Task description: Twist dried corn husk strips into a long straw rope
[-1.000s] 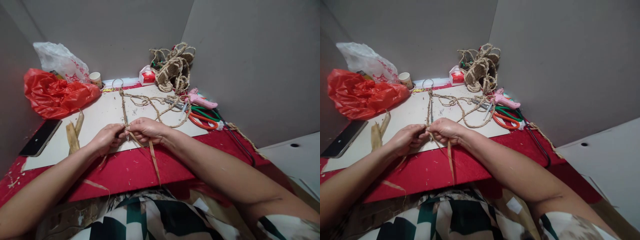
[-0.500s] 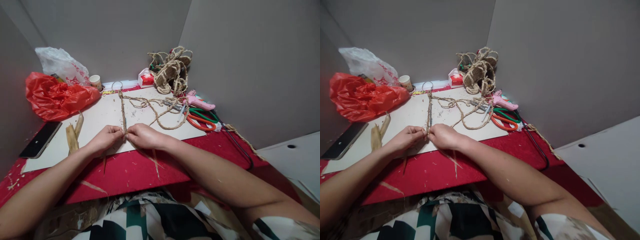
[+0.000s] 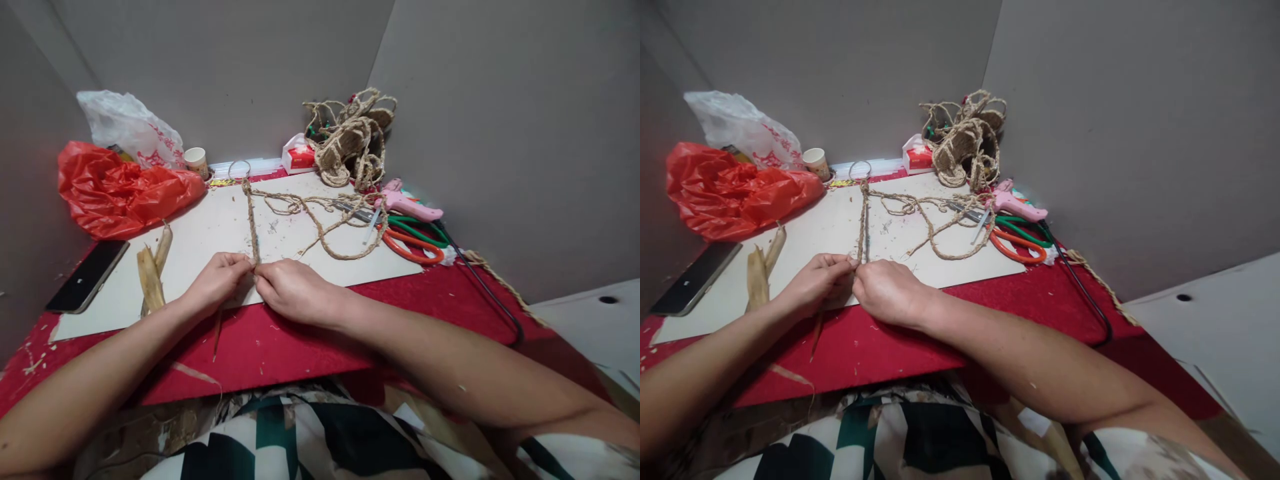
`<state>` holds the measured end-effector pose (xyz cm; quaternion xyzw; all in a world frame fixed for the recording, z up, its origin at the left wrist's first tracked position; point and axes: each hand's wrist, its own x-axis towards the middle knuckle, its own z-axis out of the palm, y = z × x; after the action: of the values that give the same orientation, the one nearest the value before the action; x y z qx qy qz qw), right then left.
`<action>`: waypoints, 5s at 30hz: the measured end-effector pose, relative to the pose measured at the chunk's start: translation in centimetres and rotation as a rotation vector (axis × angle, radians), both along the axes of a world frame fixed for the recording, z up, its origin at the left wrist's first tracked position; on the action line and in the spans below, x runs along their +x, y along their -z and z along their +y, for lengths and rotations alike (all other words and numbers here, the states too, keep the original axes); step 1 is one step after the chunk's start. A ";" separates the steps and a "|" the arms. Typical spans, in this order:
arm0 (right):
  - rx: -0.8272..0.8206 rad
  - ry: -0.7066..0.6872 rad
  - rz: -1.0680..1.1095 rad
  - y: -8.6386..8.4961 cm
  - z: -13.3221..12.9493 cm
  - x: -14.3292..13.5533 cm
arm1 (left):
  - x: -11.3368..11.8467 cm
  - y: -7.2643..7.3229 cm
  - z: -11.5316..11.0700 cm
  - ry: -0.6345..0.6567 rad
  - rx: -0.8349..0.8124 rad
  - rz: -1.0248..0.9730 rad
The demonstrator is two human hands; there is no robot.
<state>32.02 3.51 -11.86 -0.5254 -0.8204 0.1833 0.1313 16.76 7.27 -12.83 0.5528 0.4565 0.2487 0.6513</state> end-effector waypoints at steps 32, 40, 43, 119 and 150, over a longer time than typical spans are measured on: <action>-0.552 0.262 0.797 1.2 3.1 0.9 | -0.6 -1.1 0.4 0.292 0.440 0.376; -0.340 0.306 0.700 1.5 2.4 0.1 | -0.3 -1.9 -1.8 0.325 0.898 0.896; -0.417 0.335 0.808 1.3 2.0 -0.1 | 0.1 -1.5 -2.7 0.329 0.981 1.073; -0.767 0.042 0.781 0.2 2.4 1.5 | -0.5 -1.3 0.2 0.161 -0.044 -0.083; -0.961 0.281 1.241 0.3 1.2 0.3 | -7.8 -7.5 -4.3 0.274 0.722 0.943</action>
<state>32.37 4.76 -12.17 -0.4250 -0.3546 0.7578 0.3454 8.93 3.02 -5.29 0.8430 0.5072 0.0299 0.1764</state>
